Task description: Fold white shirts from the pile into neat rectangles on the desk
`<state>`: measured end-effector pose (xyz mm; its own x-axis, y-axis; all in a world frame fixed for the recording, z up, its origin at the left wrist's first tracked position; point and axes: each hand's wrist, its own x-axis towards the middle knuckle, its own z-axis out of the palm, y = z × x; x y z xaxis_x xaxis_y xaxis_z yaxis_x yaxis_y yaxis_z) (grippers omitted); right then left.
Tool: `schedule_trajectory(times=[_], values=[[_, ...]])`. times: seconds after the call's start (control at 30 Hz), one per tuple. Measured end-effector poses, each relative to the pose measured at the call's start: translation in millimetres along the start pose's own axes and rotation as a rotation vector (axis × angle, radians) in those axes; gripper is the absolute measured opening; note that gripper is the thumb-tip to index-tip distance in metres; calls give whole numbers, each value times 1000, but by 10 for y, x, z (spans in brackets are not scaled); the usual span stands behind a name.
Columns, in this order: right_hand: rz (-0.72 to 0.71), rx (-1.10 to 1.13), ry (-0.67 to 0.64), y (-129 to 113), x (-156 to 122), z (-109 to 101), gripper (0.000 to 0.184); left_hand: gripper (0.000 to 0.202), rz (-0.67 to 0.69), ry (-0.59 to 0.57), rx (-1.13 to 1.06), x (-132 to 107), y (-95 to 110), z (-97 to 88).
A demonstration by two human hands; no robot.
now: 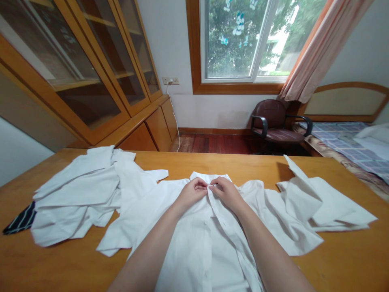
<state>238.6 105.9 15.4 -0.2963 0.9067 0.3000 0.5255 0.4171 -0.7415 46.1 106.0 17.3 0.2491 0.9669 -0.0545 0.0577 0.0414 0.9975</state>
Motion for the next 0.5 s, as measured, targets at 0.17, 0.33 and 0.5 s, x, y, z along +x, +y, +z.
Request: schedule_trajectory(times=[0.17, 0.33, 0.5], values=[[-1, 18, 3, 31, -4, 12, 5, 27, 15, -11, 2, -8, 27, 8], [-4, 29, -7, 9, -6, -8, 7, 27, -7, 11, 11, -12, 25, 20], [17, 72, -26, -12, -19, -38, 11, 23, -7, 20, 26, -11, 19, 17]])
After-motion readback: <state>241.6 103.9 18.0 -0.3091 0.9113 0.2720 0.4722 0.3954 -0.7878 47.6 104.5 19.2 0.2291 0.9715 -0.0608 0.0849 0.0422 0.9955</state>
